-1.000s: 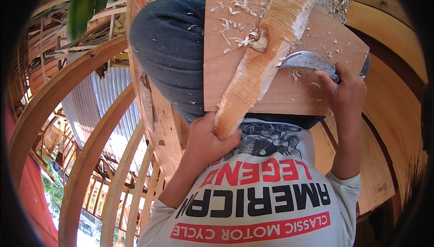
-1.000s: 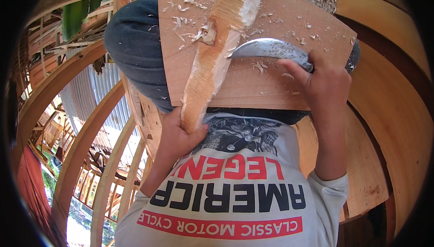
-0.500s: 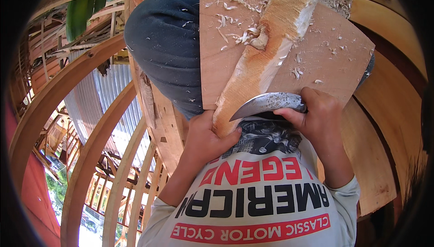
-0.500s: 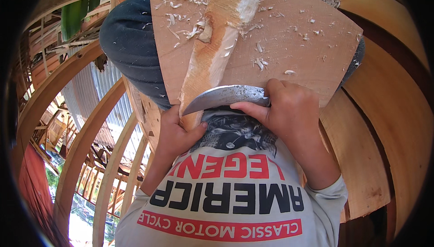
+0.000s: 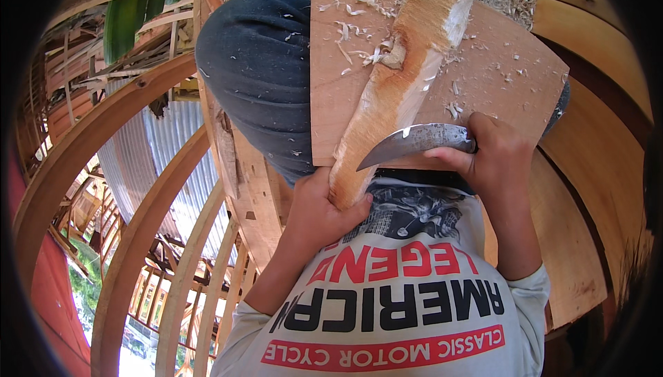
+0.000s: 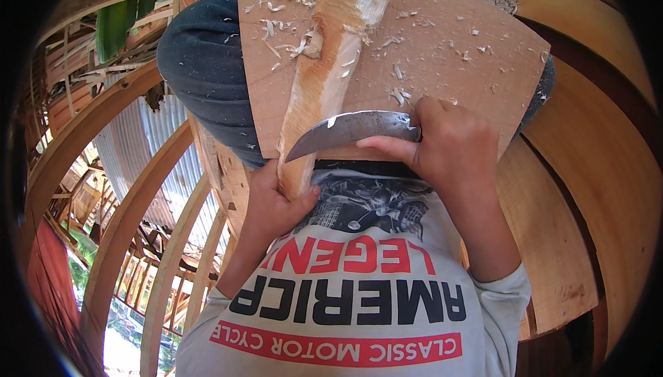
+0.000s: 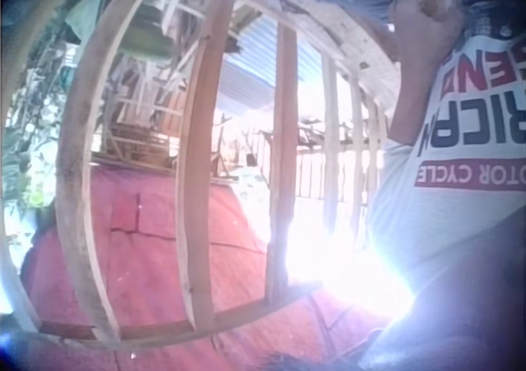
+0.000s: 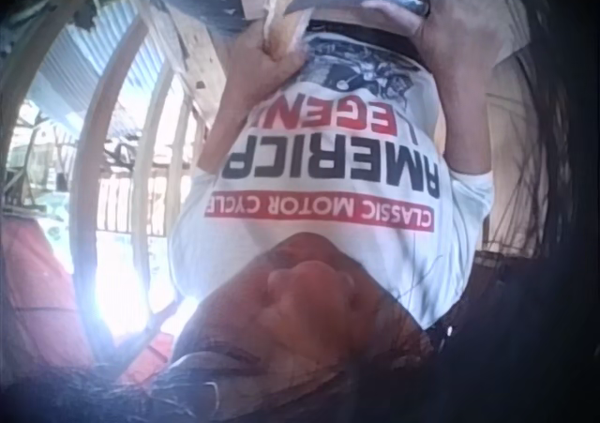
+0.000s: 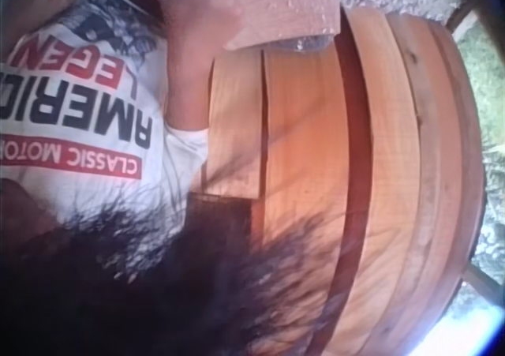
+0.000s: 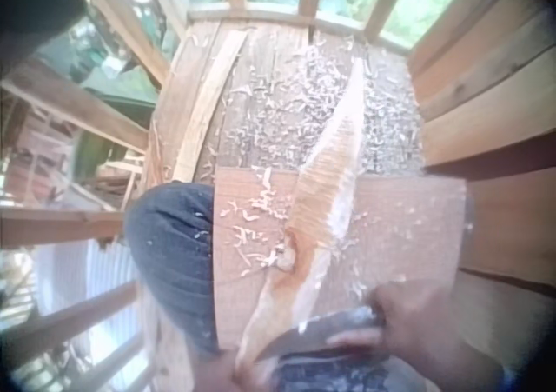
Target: The person carves a long, thin piece of wood using a curved knife while seated on the floor. They repeatedly shave the wood to create a pointed tip, then set the knife down and clear wood shavings from the floor with their hands.
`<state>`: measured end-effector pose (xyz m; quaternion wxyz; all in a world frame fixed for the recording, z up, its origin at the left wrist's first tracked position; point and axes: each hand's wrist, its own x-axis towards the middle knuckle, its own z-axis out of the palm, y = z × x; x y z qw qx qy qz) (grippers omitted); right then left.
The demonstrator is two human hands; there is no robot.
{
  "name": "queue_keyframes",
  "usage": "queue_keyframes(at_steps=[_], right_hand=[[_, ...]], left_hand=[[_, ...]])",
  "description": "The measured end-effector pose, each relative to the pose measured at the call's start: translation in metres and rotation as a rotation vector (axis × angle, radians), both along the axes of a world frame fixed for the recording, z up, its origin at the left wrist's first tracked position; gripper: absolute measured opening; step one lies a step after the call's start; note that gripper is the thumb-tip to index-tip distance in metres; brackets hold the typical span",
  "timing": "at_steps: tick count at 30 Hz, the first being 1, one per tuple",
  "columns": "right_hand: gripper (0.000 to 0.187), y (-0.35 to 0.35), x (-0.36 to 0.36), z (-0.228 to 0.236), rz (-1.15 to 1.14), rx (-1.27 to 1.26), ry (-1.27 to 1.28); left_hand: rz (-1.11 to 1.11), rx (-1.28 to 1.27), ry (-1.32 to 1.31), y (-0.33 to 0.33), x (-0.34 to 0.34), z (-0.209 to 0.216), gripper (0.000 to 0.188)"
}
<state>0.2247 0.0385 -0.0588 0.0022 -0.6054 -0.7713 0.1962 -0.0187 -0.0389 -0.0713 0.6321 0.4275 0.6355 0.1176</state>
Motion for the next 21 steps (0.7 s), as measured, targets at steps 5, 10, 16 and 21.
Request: queue_keyframes(at_steps=[5, 10, 16, 21], right_hand=[[0.063, 0.002, 0.001, -0.002, -0.006, 0.021, -0.011], [0.063, 0.006, 0.003, -0.001, 0.019, 0.038, -0.026], [0.063, 0.022, 0.019, -0.004, -0.092, 0.162, -0.212], [0.062, 0.034, 0.026, 0.020, -0.141, 0.063, -0.298]], left_hand=[[-0.025, -0.004, 0.028, -0.004, -0.001, -0.003, 0.041], [-0.010, -0.009, 0.036, -0.002, 0.001, 0.000, 0.040], [-0.007, -0.018, 0.065, -0.004, 0.001, 0.003, 0.038], [-0.004, -0.067, 0.048, -0.002, 0.000, 0.002, 0.034]])
